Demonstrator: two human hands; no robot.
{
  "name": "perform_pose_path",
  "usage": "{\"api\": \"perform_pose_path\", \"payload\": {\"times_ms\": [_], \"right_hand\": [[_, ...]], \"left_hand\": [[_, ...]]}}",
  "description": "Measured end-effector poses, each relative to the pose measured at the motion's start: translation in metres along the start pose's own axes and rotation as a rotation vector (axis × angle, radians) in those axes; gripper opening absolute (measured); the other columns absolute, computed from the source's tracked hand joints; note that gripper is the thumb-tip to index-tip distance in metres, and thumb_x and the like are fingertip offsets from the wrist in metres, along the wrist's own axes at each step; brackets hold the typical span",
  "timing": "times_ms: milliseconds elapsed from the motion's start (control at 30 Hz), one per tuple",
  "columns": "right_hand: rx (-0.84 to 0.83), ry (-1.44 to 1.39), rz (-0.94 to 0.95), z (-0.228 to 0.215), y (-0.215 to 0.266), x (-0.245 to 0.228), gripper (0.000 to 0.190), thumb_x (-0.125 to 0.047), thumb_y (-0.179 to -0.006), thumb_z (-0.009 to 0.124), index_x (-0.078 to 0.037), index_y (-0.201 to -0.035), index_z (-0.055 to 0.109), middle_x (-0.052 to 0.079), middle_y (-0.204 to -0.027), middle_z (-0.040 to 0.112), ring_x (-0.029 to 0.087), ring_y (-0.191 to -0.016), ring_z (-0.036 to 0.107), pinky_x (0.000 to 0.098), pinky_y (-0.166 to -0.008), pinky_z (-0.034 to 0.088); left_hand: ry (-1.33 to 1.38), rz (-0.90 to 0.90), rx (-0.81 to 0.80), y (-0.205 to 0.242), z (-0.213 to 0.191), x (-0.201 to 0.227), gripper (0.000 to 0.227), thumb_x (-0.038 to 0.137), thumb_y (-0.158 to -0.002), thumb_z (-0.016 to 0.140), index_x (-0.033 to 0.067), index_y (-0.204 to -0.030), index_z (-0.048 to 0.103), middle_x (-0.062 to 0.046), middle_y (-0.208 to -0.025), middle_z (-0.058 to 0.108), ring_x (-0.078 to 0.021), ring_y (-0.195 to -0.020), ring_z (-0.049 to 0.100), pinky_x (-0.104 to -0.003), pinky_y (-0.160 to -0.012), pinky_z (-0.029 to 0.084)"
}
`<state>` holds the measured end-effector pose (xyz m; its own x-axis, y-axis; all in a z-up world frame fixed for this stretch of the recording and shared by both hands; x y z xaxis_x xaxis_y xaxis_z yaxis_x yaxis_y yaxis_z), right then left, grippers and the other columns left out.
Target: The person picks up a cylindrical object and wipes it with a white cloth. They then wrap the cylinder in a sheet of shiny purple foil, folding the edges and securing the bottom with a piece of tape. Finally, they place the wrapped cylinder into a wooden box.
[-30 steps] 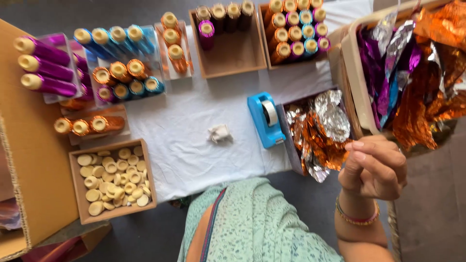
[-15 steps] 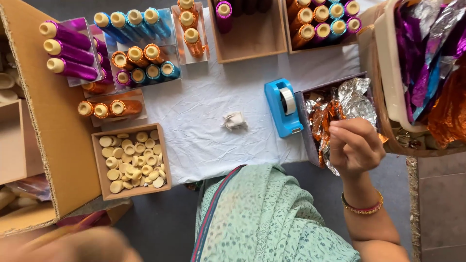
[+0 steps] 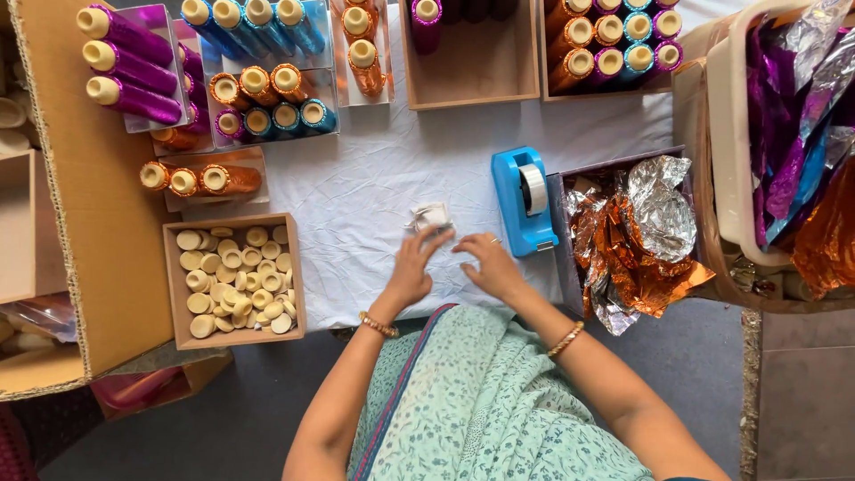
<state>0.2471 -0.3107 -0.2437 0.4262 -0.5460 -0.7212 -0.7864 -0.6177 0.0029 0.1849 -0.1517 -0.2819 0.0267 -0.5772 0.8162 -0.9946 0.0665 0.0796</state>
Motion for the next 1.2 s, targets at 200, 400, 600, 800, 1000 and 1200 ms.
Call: {"api": "perform_pose_path", "payload": {"times_ms": [200,400,600,800,1000,1200], "right_hand": [[-0.145,0.010,0.019,0.034,0.022,0.030,0.036,-0.009,-0.078,0.072,-0.010,-0.113,0.069,0.011,-0.125,0.065,0.033,-0.120,0.057,0.0414,-0.101,0.048],[-0.249,0.012,0.061,0.015,0.023,0.021,0.030,-0.010,-0.084,0.070,-0.013,-0.114,0.070,0.006,-0.117,0.067,0.029,-0.116,0.060,0.0412,-0.098,0.049],[-0.118,0.015,0.023,-0.015,0.008,0.010,0.026,-0.010,-0.087,0.070,-0.012,-0.113,0.070,0.007,-0.113,0.070,0.029,-0.111,0.063,0.0411,-0.096,0.050],[0.340,0.087,-0.129,-0.185,-0.015,-0.041,0.025,0.000,-0.087,0.069,-0.006,-0.111,0.073,0.011,-0.111,0.073,0.027,-0.104,0.067,0.0383,-0.095,0.055],[1.095,0.238,-0.024,-0.376,0.048,-0.001,0.006,0.005,-0.107,0.072,0.000,-0.104,0.073,0.008,-0.100,0.071,0.019,-0.085,0.062,0.0300,-0.077,0.051],[1.156,0.345,-0.019,-0.363,0.080,0.010,0.009,0.004,-0.108,0.067,0.000,-0.102,0.072,0.008,-0.093,0.069,0.014,-0.078,0.059,0.0260,-0.071,0.049]], "left_hand": [[0.369,0.362,-0.294,0.047,0.018,0.070,0.041,0.019,-0.075,0.079,0.0192,-0.114,0.067,-0.018,-0.154,0.044,-0.0385,-0.144,0.032,-0.059,-0.116,0.021],[0.442,-0.172,-0.514,0.089,0.035,-0.060,0.012,0.021,-0.089,0.070,0.0097,-0.094,0.069,-0.002,-0.092,0.074,-0.0219,-0.095,0.071,-0.042,-0.094,0.048],[-0.078,-0.303,-0.285,0.067,-0.036,-0.061,0.014,0.021,-0.088,0.071,0.0103,-0.097,0.071,-0.007,-0.092,0.075,-0.0278,-0.094,0.071,-0.041,-0.080,0.054],[-0.304,-0.186,-0.387,0.022,-0.033,-0.032,0.030,0.029,-0.087,0.073,0.0171,-0.114,0.069,-0.007,-0.107,0.072,-0.0291,-0.106,0.066,-0.045,-0.087,0.050],[-0.374,-0.077,-0.349,-0.031,-0.047,-0.008,0.041,0.031,-0.086,0.074,0.0185,-0.124,0.066,-0.008,-0.112,0.071,-0.0308,-0.110,0.064,-0.048,-0.089,0.049],[-0.261,-0.086,-0.200,-0.057,-0.060,-0.011,0.042,0.029,-0.087,0.076,0.0201,-0.127,0.066,-0.006,-0.113,0.071,-0.0289,-0.111,0.065,-0.045,-0.092,0.051]]}}
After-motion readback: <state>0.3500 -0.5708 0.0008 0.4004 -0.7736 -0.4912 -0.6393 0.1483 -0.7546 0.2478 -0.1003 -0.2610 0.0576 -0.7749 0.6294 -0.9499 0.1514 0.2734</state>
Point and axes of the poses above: each hand's wrist, its own y-axis away from the middle knuckle, its own z-axis out of the palm, x = y × z, the point moved 7 cm from there along -y, towards the middle knuckle
